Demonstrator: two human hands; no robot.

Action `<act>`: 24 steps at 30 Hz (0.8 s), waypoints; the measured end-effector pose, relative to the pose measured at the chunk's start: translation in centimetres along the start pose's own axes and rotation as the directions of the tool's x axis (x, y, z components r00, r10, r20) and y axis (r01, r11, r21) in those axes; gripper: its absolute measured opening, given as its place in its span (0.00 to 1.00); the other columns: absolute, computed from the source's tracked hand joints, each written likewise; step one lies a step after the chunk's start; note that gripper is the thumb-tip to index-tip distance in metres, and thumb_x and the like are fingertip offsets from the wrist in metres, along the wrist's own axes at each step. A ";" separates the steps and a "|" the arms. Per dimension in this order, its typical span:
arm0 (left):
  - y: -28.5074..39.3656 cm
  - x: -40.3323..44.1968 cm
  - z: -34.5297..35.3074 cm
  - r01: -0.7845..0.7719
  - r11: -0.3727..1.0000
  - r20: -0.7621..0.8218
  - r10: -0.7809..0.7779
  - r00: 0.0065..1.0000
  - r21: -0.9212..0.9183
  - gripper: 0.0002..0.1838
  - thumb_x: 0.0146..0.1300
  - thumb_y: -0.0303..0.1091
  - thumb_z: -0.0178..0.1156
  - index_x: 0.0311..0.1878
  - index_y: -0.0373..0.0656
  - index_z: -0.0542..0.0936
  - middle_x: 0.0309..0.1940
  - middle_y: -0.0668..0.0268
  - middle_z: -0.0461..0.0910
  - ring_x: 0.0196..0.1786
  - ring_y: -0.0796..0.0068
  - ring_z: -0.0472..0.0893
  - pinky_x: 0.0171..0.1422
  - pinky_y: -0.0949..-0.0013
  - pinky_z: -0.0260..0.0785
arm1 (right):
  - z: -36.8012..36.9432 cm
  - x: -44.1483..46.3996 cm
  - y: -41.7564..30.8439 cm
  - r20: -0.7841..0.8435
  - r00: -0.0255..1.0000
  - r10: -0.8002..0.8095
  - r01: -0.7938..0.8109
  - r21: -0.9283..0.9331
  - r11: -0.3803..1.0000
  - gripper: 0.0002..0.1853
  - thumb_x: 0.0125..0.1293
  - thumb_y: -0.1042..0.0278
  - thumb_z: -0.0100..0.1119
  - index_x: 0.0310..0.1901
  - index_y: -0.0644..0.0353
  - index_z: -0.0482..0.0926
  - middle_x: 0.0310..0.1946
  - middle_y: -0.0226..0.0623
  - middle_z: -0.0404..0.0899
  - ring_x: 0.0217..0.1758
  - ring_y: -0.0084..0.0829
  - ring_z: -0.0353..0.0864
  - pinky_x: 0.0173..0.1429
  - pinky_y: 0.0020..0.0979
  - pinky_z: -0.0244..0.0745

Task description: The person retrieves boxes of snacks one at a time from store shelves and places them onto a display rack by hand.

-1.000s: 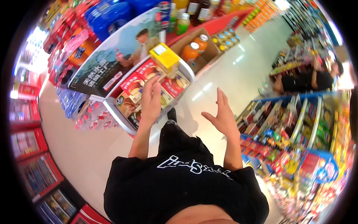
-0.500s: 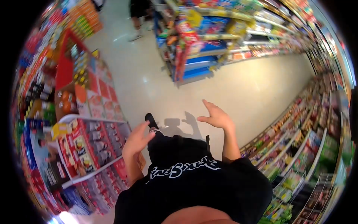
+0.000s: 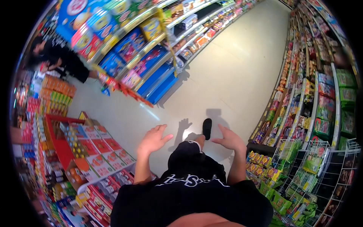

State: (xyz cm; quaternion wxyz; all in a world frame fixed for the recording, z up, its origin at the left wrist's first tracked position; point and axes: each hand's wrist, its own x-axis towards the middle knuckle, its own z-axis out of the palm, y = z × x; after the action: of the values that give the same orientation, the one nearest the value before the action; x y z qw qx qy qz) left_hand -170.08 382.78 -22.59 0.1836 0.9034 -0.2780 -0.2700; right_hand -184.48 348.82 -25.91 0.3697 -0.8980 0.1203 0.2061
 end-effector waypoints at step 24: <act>30.0 52.0 -8.4 -0.346 0.921 0.361 0.266 0.894 0.179 0.39 0.74 0.59 0.55 0.75 0.38 0.68 0.71 0.43 0.70 0.74 0.42 0.69 0.79 0.49 0.60 | -33.2 14.4 25.0 -0.184 0.885 0.427 -0.387 0.218 0.896 0.48 0.63 0.45 0.71 0.74 0.71 0.63 0.64 0.68 0.75 0.69 0.61 0.74 0.72 0.45 0.70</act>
State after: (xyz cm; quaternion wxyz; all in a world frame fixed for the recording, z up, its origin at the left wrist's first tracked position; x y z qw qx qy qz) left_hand -140.91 329.67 -21.59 0.0653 0.8054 -0.4746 -0.3492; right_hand -171.57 306.78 -26.63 0.3793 -0.8340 0.3658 0.1638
